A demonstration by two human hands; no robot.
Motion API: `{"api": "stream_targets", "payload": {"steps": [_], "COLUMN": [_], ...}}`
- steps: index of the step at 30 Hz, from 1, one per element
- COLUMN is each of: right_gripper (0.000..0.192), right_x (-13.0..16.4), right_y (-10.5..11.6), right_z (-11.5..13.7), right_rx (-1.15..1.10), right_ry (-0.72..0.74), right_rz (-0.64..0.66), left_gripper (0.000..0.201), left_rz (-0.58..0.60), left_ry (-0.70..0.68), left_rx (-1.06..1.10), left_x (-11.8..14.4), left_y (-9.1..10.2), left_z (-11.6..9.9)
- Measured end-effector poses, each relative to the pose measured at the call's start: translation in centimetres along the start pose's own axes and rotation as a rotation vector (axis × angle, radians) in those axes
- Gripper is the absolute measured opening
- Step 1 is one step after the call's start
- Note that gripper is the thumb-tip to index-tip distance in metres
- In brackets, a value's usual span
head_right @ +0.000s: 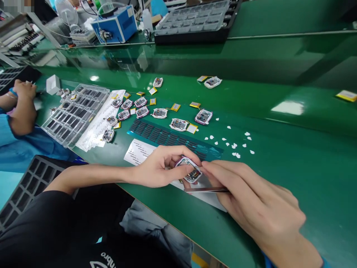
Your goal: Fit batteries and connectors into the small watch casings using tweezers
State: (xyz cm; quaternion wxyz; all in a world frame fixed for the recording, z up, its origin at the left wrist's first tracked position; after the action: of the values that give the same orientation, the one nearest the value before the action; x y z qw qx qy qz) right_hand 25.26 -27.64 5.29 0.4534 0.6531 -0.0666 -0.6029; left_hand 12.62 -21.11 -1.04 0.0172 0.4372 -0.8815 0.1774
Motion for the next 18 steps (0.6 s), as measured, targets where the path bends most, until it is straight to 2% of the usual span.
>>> {"api": "stream_targets", "payload": {"steps": [3, 5, 9, 11, 13, 16, 18], "right_gripper": [0.035, 0.027, 0.026, 0.027, 0.026, 0.025, 0.031], "right_x": [1.7, 3.6, 7.5, 8.2, 7.3, 4.1, 1.9], "right_y": [0.2, 0.8, 2.3, 2.4, 2.1, 0.9, 0.1], "right_z": [-0.4, -1.0, -2.1, -2.4, -2.4, -1.8, -0.8], "right_rx": [-0.027, 0.029, 0.121, 0.121, 0.105, 0.039, -0.042], "right_ry": [-0.020, -0.070, -0.151, -0.164, -0.172, -0.166, -0.131], "right_rz": [0.026, 0.016, -0.022, -0.017, -0.009, 0.008, 0.026], "left_gripper": [0.008, 0.008, 0.016, 0.020, 0.019, 0.016, 0.016], "left_rz": [0.138, 0.182, 0.159, 0.137, 0.129, 0.121, 0.136], "left_ry": [0.087, 0.121, 0.136, 0.145, 0.167, 0.189, 0.169], "left_rx": [0.119, 0.183, 0.230, 0.228, 0.225, 0.215, 0.222], "left_x": [0.3, 0.4, 0.5, 0.6, 0.6, 0.4, 0.4], "left_y": [-0.8, -1.0, -0.7, -0.5, -0.4, -0.4, -0.4], "left_z": [0.2, 0.1, -0.6, -0.9, -0.9, -0.7, -0.7]}}
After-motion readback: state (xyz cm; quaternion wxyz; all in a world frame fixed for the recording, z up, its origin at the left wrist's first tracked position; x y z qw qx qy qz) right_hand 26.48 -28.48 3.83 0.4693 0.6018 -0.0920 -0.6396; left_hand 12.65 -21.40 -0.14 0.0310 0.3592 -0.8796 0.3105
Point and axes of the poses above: each hand's wrist, its own x-axis away from the middle knuckle, its own y-axis out of the back of the hand, z = x × y, the point moved 8 cm from there along -x, towards the middle knuckle, and after that the axes turned 14 degrees about -z, right-handed, at the moved point
